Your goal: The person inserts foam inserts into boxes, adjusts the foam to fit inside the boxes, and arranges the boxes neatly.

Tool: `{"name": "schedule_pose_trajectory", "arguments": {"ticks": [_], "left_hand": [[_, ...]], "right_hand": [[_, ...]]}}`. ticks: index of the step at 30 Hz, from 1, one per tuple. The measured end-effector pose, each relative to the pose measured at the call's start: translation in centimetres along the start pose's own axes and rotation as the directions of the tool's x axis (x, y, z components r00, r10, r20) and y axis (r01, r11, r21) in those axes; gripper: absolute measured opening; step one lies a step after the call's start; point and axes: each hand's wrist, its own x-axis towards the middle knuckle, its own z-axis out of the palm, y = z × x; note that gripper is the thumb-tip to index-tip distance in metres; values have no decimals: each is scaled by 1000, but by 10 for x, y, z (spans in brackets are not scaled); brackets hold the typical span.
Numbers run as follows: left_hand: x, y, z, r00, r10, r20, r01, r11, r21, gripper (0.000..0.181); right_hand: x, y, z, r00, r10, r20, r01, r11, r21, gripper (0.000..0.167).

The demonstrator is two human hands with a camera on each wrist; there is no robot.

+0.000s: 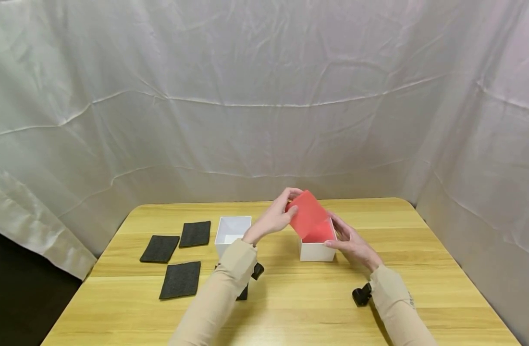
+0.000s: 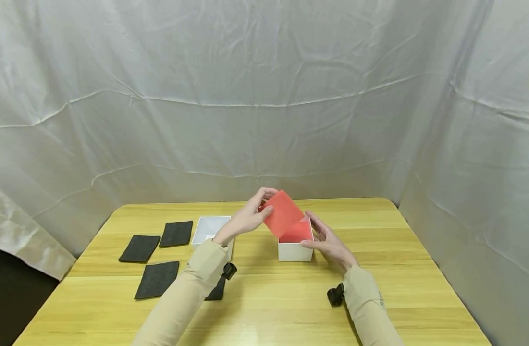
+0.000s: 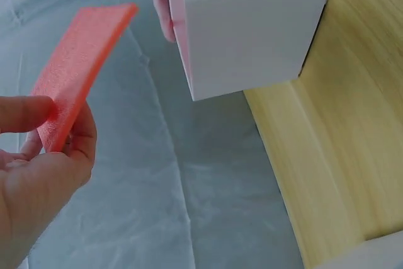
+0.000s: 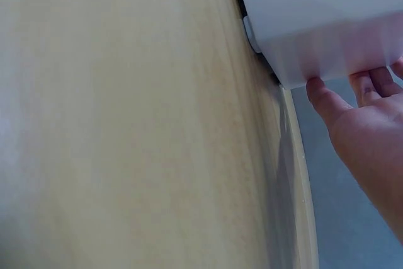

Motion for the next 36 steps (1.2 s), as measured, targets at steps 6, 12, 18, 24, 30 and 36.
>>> {"name": "schedule_pose_trajectory", "arguments": {"ticks": [6, 12, 18, 24, 30, 36], "left_hand": [[9, 2, 7, 999, -15, -46, 16, 1000, 18, 37], [17, -3, 15, 992, -24, -125, 26, 1000, 15, 31], [21, -9, 20, 992, -44, -114, 48, 998, 34, 22], [24, -13, 24, 994, -57, -92, 64, 995, 79, 24], [27, -18, 28, 998, -43, -53, 50, 991, 125, 25], [29, -22, 33, 998, -57, -11, 58, 989, 139, 28]], "right_hand": [[1, 0, 0, 1000, -3, -18, 2, 999, -43, 97], [1, 0, 0, 999, 15, -43, -19, 996, -89, 98], [0, -1, -1, 999, 19, -39, -25, 990, -136, 96], [0, -1, 0, 999, 16, -30, -19, 994, -106, 97], [0, -1, 1, 999, 33, -31, -34, 998, -47, 100], [0, -2, 3, 999, 28, -25, -28, 1000, -5, 102]]}}
